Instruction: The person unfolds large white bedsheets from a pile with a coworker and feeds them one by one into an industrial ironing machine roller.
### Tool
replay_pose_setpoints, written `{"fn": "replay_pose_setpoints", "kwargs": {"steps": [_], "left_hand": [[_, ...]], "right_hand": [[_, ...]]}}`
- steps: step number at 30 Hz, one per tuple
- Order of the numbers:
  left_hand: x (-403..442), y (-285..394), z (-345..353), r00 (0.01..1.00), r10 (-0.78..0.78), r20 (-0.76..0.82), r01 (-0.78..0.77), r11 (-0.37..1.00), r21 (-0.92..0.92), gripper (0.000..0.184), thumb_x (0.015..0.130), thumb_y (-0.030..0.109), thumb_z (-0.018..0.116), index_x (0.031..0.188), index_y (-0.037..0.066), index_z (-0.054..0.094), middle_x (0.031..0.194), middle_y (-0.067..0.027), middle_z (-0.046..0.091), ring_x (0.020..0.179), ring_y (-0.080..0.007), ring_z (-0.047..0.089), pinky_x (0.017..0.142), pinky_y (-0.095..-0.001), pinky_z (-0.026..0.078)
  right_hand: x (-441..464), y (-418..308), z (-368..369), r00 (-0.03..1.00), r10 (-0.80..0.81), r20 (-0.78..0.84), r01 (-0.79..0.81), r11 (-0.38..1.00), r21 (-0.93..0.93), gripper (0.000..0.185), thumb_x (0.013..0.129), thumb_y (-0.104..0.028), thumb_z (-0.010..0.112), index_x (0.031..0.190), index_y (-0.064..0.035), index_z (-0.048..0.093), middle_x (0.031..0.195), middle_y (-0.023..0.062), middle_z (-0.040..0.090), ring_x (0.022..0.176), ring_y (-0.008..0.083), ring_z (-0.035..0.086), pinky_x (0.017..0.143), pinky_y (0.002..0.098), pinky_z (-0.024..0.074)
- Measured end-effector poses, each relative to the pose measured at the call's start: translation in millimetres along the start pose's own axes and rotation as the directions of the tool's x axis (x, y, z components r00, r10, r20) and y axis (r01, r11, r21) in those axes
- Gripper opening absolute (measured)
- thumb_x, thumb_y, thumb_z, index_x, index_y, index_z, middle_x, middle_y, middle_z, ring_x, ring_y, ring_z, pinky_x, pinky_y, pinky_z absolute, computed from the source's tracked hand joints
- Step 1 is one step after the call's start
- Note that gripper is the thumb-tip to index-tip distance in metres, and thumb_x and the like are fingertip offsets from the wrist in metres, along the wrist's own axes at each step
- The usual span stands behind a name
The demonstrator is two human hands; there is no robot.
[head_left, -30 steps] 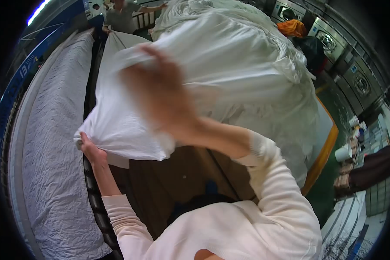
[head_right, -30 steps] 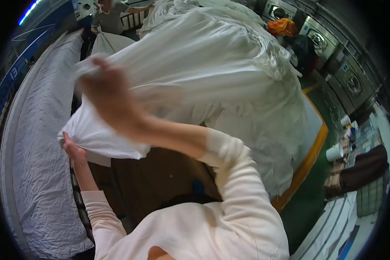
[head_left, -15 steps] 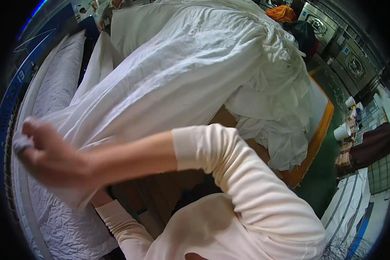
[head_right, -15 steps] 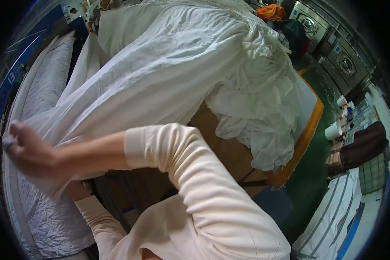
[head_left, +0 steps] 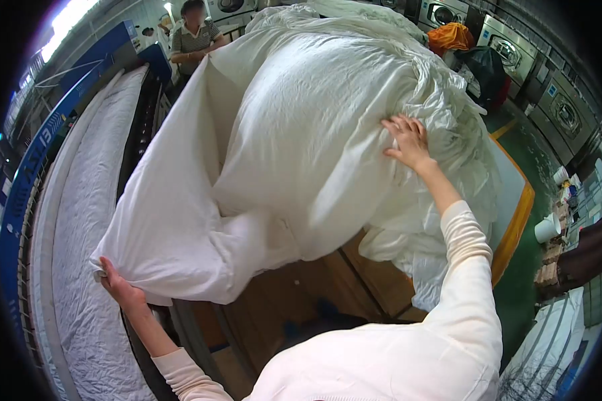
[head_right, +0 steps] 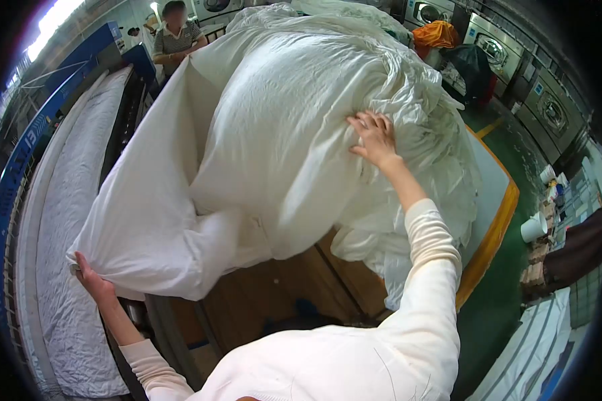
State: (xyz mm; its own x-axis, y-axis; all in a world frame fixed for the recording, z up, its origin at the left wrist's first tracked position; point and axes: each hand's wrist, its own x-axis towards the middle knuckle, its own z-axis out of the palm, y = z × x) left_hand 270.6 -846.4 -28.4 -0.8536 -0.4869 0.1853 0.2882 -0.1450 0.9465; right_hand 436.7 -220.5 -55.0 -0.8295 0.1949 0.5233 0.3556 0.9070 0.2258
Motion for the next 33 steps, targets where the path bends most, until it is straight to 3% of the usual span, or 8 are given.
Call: {"fn": "replay_pose_setpoints", "kwargs": {"steps": [6,14,18,23,25,26,28,33], "left_hand": [[-37,-76,67,0.964,-0.043,0.261,0.053,0.998,-0.030,0.042,0.092,0.027,0.056,0.121,0.000,0.046,0.117,-0.0092,0.055,0.105,-0.0187,0.052,0.096,-0.0328,0.039],[-89,-122,80,0.962,-0.040,0.271,0.069,0.992,-0.101,0.037,0.094,0.023,0.051,0.123,0.001,0.045,0.121,-0.0106,0.053,0.109,-0.0221,0.052,0.098,-0.0341,0.039],[-43,-74,84,0.989,-0.082,0.122,0.107,0.972,-0.210,0.039,0.095,0.022,0.049,0.126,0.000,0.045,0.125,-0.0122,0.051,0.112,-0.0226,0.050,0.099,-0.0343,0.038],[21,-24,45,0.986,0.168,-0.008,-0.168,0.978,-0.124,0.041,0.092,0.029,0.056,0.118,-0.002,0.050,0.120,-0.0138,0.053,0.106,-0.0214,0.051,0.094,-0.0324,0.039],[35,-14,34,0.975,0.220,-0.037,-0.221,0.975,-0.029,0.043,0.091,0.030,0.057,0.116,-0.003,0.050,0.118,-0.0134,0.054,0.103,-0.0210,0.051,0.091,-0.0313,0.040],[39,-8,28,0.968,0.248,-0.045,-0.248,0.969,0.018,0.044,0.091,0.031,0.058,0.116,-0.004,0.050,0.117,-0.0133,0.054,0.101,-0.0208,0.051,0.090,-0.0308,0.040],[15,15,28,0.976,0.214,-0.034,-0.207,0.969,0.135,0.047,0.090,0.034,0.059,0.113,-0.005,0.051,0.113,-0.0137,0.055,0.099,-0.0212,0.051,0.089,-0.0317,0.040],[20,-7,-17,0.939,0.330,0.091,-0.342,0.890,0.301,0.043,0.088,0.035,0.060,0.104,-0.005,0.057,0.110,-0.0184,0.056,0.097,-0.0265,0.053,0.087,-0.0368,0.040]], "right_hand": [[19,12,7,0.947,-0.115,-0.298,0.171,0.971,0.167,0.025,0.070,-0.033,0.071,0.084,-0.0135,0.066,0.082,-0.0008,0.055,0.092,0.0198,0.051,0.088,0.0391,0.0344],[42,-32,-50,0.885,-0.104,-0.455,0.286,0.892,0.352,0.025,0.079,-0.026,0.067,0.066,-0.0067,0.057,0.067,0.0066,0.052,0.065,0.0253,0.053,0.062,0.0374,0.0423],[50,-152,-87,0.858,-0.058,-0.510,0.437,0.606,0.665,0.030,0.087,-0.022,0.061,0.066,-0.0031,0.052,0.061,0.0096,0.048,0.055,0.0268,0.049,0.049,0.0374,0.0390],[21,-337,-155,0.962,0.025,-0.273,0.260,-0.401,0.878,0.027,0.094,-0.020,0.051,0.076,-0.0015,0.059,0.058,-0.0015,0.048,0.057,0.0027,0.042,0.045,0.0229,0.0352],[-1,-389,-197,0.978,0.020,-0.209,0.191,-0.496,0.847,0.028,0.095,-0.021,0.050,0.075,-0.0013,0.056,0.058,-0.0002,0.048,0.057,0.0040,0.041,0.046,0.0248,0.0367],[-12,-390,-221,0.950,-0.311,0.017,-0.185,-0.519,0.834,0.029,0.095,-0.020,0.050,0.073,-0.0010,0.053,0.057,0.0021,0.048,0.058,0.0064,0.040,0.050,0.0273,0.0387],[-32,-431,-225,0.949,-0.305,-0.079,-0.154,-0.669,0.727,0.032,0.097,-0.023,0.046,0.073,-0.0018,0.052,0.056,0.0007,0.044,0.055,0.0081,0.039,0.050,0.0286,0.0387],[-94,-426,-164,0.949,-0.311,0.057,-0.215,-0.503,0.837,0.030,0.096,-0.019,0.043,0.073,-0.0024,0.052,0.059,-0.0008,0.037,0.052,0.0098,0.035,0.048,0.0275,0.0352]]}}
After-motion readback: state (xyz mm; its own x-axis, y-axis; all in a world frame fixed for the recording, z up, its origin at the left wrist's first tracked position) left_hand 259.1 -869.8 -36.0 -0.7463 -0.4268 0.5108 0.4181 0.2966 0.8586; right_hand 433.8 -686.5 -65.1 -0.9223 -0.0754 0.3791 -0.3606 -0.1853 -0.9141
